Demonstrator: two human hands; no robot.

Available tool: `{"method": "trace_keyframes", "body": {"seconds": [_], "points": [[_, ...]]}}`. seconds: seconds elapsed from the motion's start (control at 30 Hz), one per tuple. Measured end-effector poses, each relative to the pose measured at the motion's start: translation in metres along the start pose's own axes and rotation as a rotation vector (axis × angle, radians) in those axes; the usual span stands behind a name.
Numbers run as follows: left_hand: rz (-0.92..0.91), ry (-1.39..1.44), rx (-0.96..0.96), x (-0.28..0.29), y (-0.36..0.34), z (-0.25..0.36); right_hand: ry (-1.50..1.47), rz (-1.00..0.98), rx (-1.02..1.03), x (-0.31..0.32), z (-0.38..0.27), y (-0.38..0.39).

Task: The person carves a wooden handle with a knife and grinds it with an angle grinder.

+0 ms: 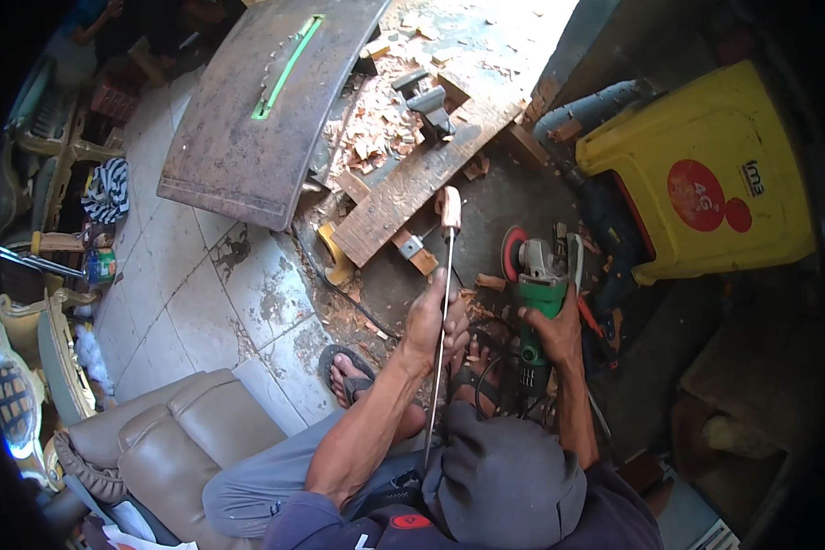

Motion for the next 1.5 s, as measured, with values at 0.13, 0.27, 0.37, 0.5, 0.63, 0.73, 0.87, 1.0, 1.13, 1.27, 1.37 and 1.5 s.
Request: {"method": "trace_keyframes", "body": {"seconds": [0.13,0.27,0.37,0.5,0.63,0.73,0.87,1.0,1.13,1.27,1.37,1.5], "points": [[-0.021,-0.048,-0.047,-0.011,-0.006,0.01,-0.058,-0.01,-0.04,-0.001,0.0,-0.004],[-0.06,-0.067,0.002,-0.019,-0.038,0.025,-0.072,-0.007,-0.048,0.001,0.004,-0.006],[-0.173,0.059,0.075,-0.037,-0.037,0.019,-0.084,-0.006,-0.069,0.004,0.005,-0.004],[-0.239,0.246,0.134,-0.05,-0.005,-0.019,-0.089,-0.027,-0.088,0.007,0.006,-0.003],[-0.128,0.43,0.136,-0.029,-0.003,-0.048,0.003,-0.099,-0.1,-0.006,0.018,-0.004],[-0.042,0.489,0.172,-0.021,0.005,-0.052,0.004,-0.173,-0.147,-0.015,0.031,-0.004],[-0.165,0.486,0.172,-0.006,0.006,-0.048,0.05,-0.209,-0.131,-0.024,0.043,-0.009],[-0.162,0.453,0.176,-0.001,0.01,-0.05,0.05,-0.23,-0.097,-0.031,0.033,-0.019],[-0.13,0.375,0.165,0.008,0.013,-0.051,0.092,-0.249,-0.056,-0.034,0.018,-0.033],[-0.029,0.129,0.147,0.029,0.025,-0.023,0.157,-0.199,-0.049,-0.031,0.003,-0.047],[0.005,-0.293,0.14,0.054,0.029,0.005,0.157,-0.113,-0.008,-0.026,-0.011,-0.053],[0.083,-0.722,0.151,0.069,0.038,0.021,0.463,-0.154,-0.136,-0.033,-0.022,-0.056]]}}
Point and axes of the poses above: each hand's wrist, its own y-axis away from the middle knuckle, its own x-axis out of the back of the hand, z = x × y, the point moved 9 cm from there along -y, towards the middle knuckle, and after that the axes turned 3 degrees about -z, right-handed, at the moved point
